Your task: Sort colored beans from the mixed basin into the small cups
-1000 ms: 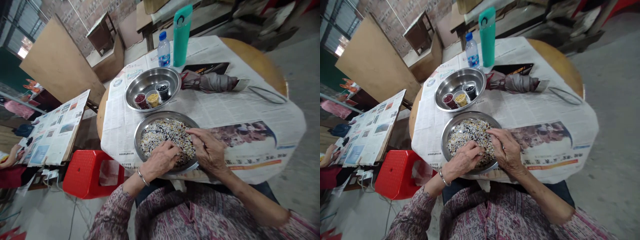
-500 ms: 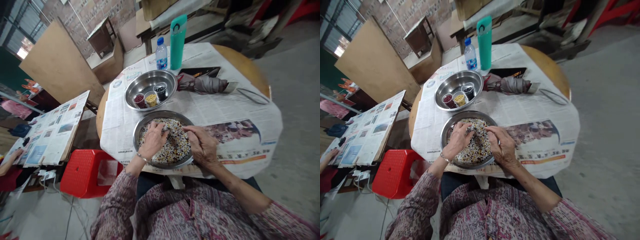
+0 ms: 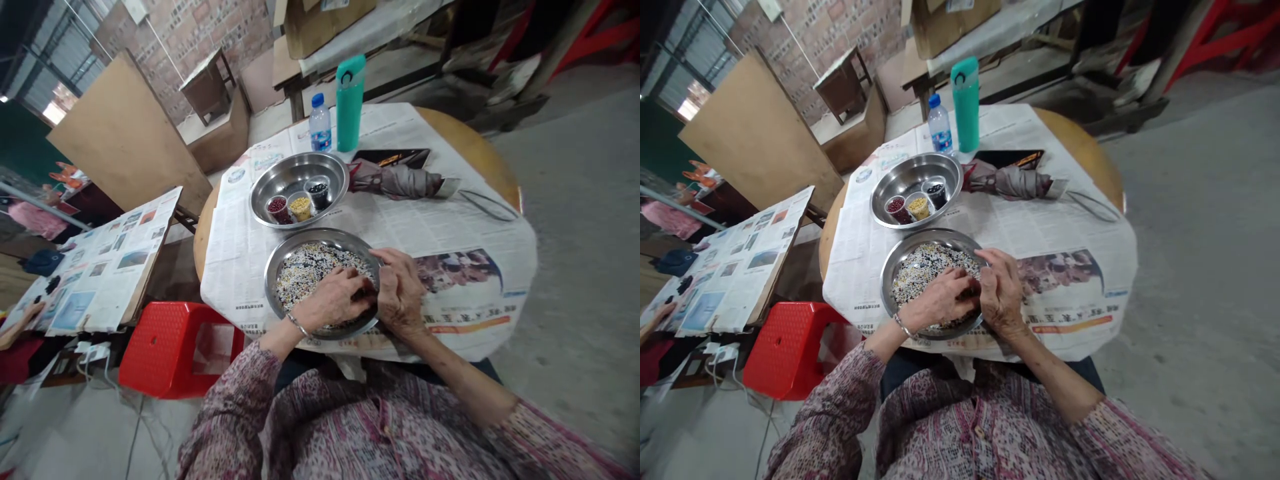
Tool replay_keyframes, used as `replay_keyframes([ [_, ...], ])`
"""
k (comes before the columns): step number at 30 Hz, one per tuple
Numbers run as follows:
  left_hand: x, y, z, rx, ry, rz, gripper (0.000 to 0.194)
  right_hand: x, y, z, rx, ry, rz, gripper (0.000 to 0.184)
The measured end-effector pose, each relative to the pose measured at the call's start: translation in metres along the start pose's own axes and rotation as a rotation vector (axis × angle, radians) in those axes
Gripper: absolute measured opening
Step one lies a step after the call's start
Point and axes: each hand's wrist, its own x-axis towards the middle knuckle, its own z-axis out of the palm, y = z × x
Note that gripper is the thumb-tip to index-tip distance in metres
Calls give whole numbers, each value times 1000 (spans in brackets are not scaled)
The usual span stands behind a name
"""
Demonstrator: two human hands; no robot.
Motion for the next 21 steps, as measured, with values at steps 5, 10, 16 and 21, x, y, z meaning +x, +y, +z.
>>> replay_keyframes([
  [5,-35,-5,-8,-30,-22,13,5,-1,3,2,-14,-4,-10,34],
  [10,-67,-18,-20,53,24,-103,4,-1,3,1,-11,-26,-9,33],
  [16,-87,-16,-24,32,280,-302,13,-1,3,2,23,-16,8,30],
  [21,-101,-9,-12,-8,466,-336,12,-1,3,0,35,-40,11,29],
])
